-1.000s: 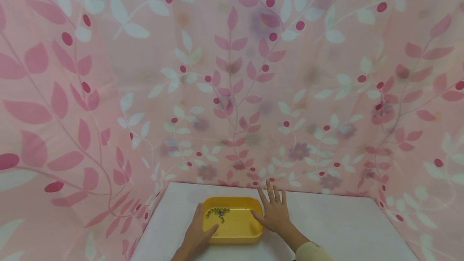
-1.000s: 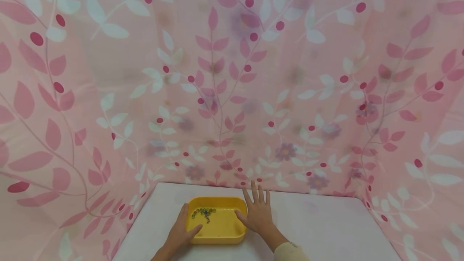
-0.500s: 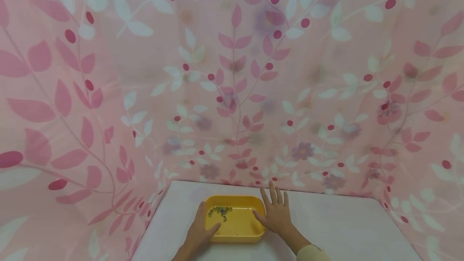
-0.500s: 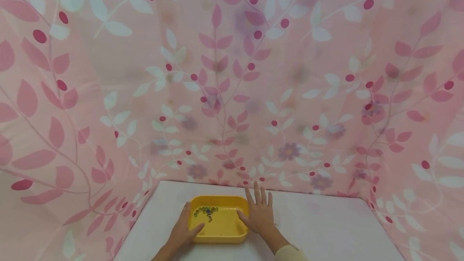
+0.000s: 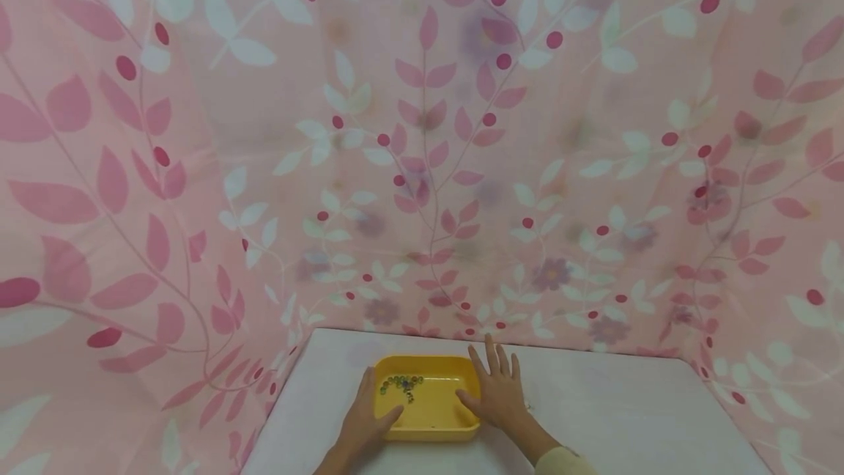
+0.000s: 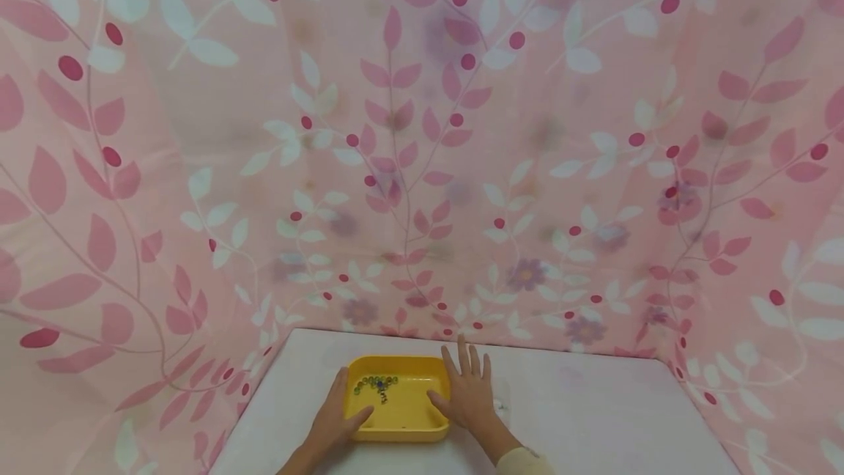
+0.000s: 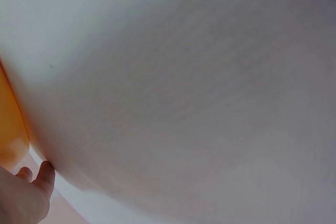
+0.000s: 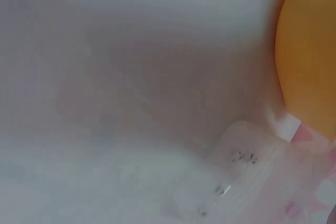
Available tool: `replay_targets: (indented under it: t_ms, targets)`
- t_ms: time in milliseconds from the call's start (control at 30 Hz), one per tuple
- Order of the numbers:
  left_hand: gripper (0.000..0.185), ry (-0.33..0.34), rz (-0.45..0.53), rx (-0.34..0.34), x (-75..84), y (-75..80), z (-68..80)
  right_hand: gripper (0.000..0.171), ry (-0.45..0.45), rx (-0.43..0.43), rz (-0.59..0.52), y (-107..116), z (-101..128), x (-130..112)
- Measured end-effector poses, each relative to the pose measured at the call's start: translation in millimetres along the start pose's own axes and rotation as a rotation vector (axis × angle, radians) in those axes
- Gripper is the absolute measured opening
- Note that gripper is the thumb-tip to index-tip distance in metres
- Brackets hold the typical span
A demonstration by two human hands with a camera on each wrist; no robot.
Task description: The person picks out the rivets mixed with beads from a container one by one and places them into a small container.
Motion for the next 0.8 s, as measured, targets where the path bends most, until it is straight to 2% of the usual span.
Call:
replay_targets:
  t_ms: [233, 533, 800]
  targets:
    - [0.107, -0.009, -0.015, -0.003, 0.6, -4.6, -1.4, 0.089, -0.032, -0.006, -0.061, -12.6, 2.1, -9.1]
    - [0.105, -0.01, -0.032, 0.008, 1.7, -2.4, -1.6, 0.088, -0.04, -0.019, -0.153, -20.2, -5.2, -25.8]
    - [0.104, -0.021, -0.033, 0.012, 1.2, 1.0, 0.0, 0.09, -0.058, -0.034, -0.126, -29.8, -9.0, -36.1]
Point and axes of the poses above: each hand's wrist, its own z-axis away from the middle knuckle, its own y-axis out of the back of the hand, x = y × z, the point moved 8 cm from there along -z, towards the middle knuckle, and after that the axes turned 10 degrees about y, right-handed, at the moved point
